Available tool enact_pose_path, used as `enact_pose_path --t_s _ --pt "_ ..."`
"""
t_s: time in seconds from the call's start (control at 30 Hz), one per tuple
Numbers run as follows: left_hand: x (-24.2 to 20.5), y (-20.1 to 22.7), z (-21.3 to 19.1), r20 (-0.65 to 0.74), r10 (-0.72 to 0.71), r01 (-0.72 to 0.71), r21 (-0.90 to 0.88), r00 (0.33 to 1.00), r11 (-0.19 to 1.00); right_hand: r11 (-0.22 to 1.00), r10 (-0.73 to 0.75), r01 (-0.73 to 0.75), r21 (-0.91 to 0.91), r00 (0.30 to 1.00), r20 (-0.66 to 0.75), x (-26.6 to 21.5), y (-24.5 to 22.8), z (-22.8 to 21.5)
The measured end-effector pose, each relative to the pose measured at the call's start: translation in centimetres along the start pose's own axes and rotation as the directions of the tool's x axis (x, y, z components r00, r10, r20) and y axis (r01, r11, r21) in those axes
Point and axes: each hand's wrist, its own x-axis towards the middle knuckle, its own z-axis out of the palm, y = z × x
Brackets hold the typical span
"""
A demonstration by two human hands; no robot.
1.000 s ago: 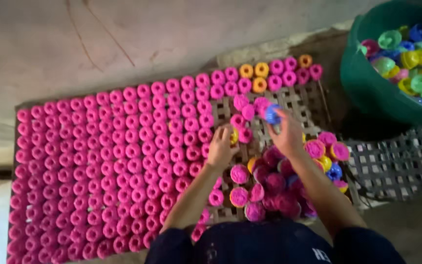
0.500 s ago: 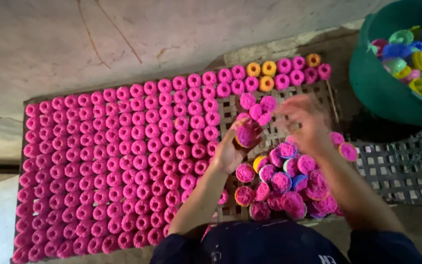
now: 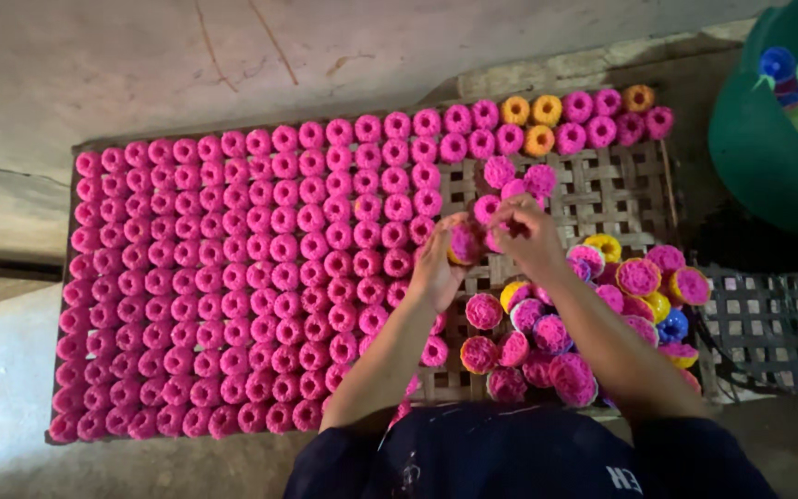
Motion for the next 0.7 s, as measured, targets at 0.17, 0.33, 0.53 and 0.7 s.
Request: enact_pose_path --t_s 0.17,0.33,0.53,0.7 --pt "-0.3 0.7 -1.1 -0.015 -0.036 0.037 0.062 0.999 0.997 0.991 -0.065 0.073 -0.115 0.995 0.072 0.2 0.3 1.0" --pt "-0.4 -0.1 -1.3 0.095 0.033 -0.048 0.162 0.995 0.986 0.896 -0.217 0.234 -0.378 0.972 0.087 -0.2 -2.3 3.2" --pt "0.1 -1.1 -2.4 0.033 0.122 -0.126 0.235 0.992 0.964 0.994 -0.011 0.006 -0.114 0.999 -0.041 -0.7 2.1 5.1" --pt "0.3 -0.6 -2.8 -0.004 0.213 -0.21 0.15 0.977 0.966 0.489 0.381 -0.425 0.762 0.89 0.251 -0.4 6.5 5.0"
